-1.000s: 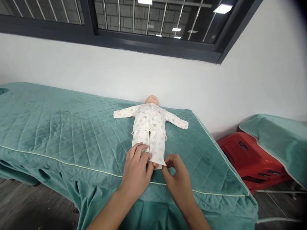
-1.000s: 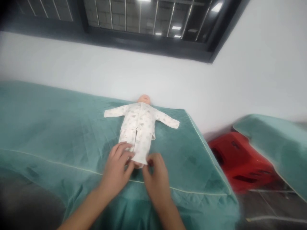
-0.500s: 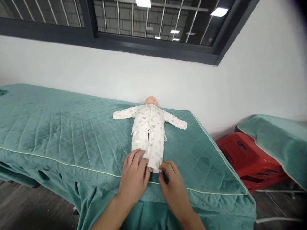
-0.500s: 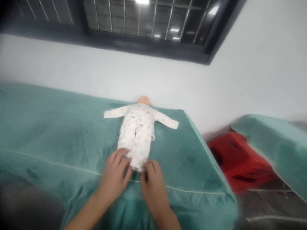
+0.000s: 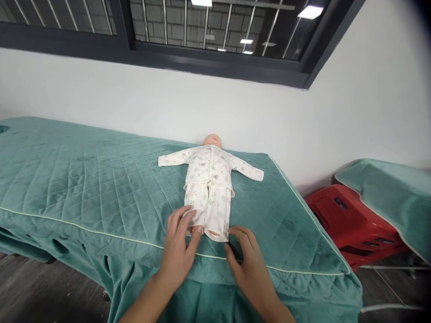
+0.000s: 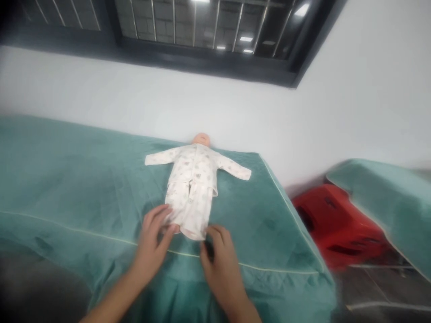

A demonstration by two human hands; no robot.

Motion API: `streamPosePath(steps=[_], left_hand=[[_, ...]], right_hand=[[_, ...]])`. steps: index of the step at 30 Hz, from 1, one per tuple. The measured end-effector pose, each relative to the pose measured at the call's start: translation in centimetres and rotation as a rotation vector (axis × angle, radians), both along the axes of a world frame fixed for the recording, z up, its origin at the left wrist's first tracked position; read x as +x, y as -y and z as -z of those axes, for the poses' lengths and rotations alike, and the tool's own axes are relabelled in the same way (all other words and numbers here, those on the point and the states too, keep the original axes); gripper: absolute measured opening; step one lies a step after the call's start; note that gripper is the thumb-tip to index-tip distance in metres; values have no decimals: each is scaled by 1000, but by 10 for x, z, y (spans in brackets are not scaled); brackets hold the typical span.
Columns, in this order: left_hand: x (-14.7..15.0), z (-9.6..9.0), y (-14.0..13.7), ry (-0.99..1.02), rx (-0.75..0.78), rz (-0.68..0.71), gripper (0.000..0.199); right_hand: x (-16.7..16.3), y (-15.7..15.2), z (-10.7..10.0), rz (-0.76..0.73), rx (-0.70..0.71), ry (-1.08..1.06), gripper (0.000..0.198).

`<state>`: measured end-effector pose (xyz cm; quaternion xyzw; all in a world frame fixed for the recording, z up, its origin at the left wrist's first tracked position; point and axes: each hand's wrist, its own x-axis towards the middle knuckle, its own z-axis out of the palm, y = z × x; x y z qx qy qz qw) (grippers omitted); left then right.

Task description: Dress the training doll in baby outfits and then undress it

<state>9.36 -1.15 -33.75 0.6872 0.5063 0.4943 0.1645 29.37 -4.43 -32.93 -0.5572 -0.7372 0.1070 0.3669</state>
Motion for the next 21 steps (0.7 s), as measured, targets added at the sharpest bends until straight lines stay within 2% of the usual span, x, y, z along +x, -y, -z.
streamPosePath(steps=[7, 13, 17, 21], left_hand=[[-6, -3, -2, 30, -39, 65, 20], [-19, 4, 5, 44, -14, 66, 18], [-32, 4, -17, 211, -108, -16, 19], [-36, -8, -62, 470, -287, -76, 28]], right_hand=[[-3, -1, -2, -104, -41, 20, 35], [1, 0, 5, -103, -70, -66, 30], [13, -18, 4, -11, -80, -265, 25], [26, -71, -2, 193, -156, -638, 38]])
